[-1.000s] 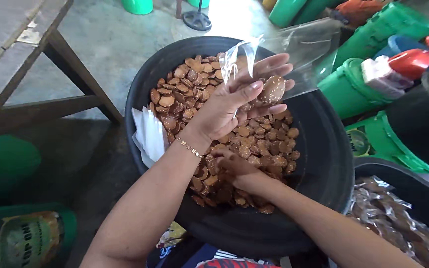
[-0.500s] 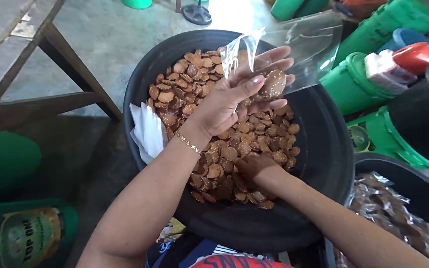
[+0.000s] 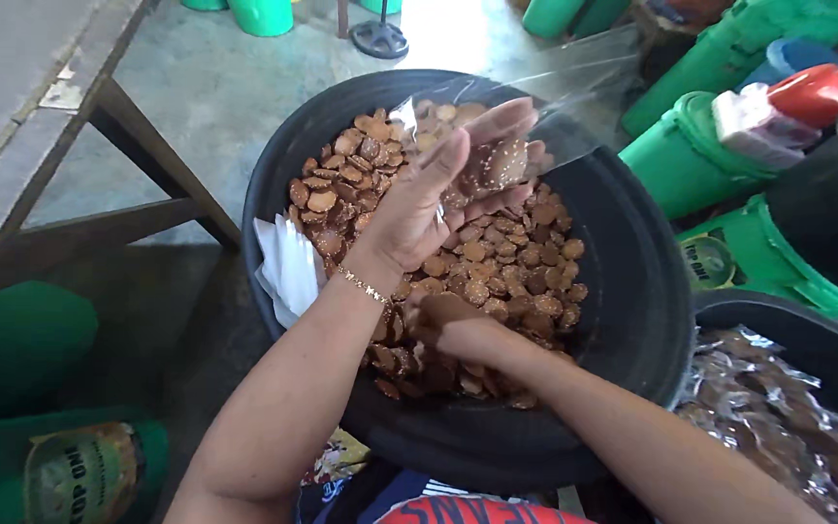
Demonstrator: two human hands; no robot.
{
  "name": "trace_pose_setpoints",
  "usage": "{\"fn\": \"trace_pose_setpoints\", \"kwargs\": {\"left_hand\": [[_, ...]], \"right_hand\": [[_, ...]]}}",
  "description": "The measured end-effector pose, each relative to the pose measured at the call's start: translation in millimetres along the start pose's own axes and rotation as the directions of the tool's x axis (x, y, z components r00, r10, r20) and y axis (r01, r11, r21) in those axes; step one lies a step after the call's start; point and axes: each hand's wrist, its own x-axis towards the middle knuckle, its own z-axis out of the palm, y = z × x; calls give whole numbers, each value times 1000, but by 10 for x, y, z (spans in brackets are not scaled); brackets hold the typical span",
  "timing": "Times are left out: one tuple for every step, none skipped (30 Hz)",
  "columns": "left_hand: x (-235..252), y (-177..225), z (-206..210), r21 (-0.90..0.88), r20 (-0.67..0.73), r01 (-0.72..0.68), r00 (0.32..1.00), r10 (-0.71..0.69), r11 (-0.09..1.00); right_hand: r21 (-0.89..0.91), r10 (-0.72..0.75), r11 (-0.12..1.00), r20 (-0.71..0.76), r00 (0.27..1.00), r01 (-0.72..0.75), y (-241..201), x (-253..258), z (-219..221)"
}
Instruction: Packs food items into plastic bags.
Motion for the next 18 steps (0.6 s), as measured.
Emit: {"fn": "trace_pose_setpoints", "kwargs": {"left_hand": [[4, -7, -5, -9, 0, -8, 1000, 8, 1000], [4, -13, -15, -19, 1, -11, 1000, 11, 1000], [1, -16, -25, -29, -4, -9, 1000, 9, 1000], [-11, -12, -36, -26, -14, 1, 1000, -2, 1000], [-28, -1, -38, 10, -33, 20, 999, -20, 1000], [-39, 11, -35, 63, -53, 44, 998, -41, 997], [-35, 18, -32, 101, -77, 66, 995, -59, 993], [-27, 18, -10, 115, -114, 88, 991, -75, 989], [-14, 16, 35, 107, -160, 106, 983, -88, 989], [0, 15, 80, 95, -175, 113, 980, -95, 989], [9, 10, 112, 78, -160, 120, 981, -107, 990], [9, 1, 140, 71, -117, 132, 985, -123, 989], [-2, -14, 173, 64, -64, 147, 988, -143, 987], [-20, -27, 218, 51, -3, 167, 986, -167, 985], [-36, -33, 273, 51, 56, 192, 979, -195, 980], [-52, -51, 323, 44, 111, 215, 969, -219, 976], [-71, -86, 364, 38, 164, 238, 956, -241, 970], [-92, -131, 397, 50, 223, 260, 938, -264, 964]], "right_hand": [[149, 13, 989, -26, 1000, -9, 72, 30, -76], [316, 14, 949, -63, 998, 7, 160, 32, -130], [513, 10, 857, -114, 993, 50, 242, -1, -160], [716, 20, 689, -172, 985, 111, 298, -66, -177], [856, 37, 480, -238, 970, 192, 350, -150, -200], [915, 55, 286, -313, 948, 285, 402, -252, -242], [915, 89, 135, -393, 915, 380, 451, -358, -300], [882, 138, 22, -469, 872, 471, 492, -471, -362], [823, 208, -66, -541, 815, 564, 515, -590, -422], [743, 284, -124, -608, 741, 657, 518, -708, -476], [660, 340, -149, -665, 665, 737, 518, -824, -517], [589, 369, -144, -714, 595, 796, 516, -942, -541], [536, 362, -117, -761, 538, 836, 524, -1051, -542], [505, 313, -43, -813, 492, 862, 546, -1141, -527], [473, 246, 69, -861, 444, 878, 577, -1204, -508], [430, 172, 206, -900, 401, 879, 614, -1246, -491], [378, 96, 353, -925, 368, 856, 652, -1273, -478], [322, 31, 466, -937, 348, 824, 684, -1289, -468]]}}
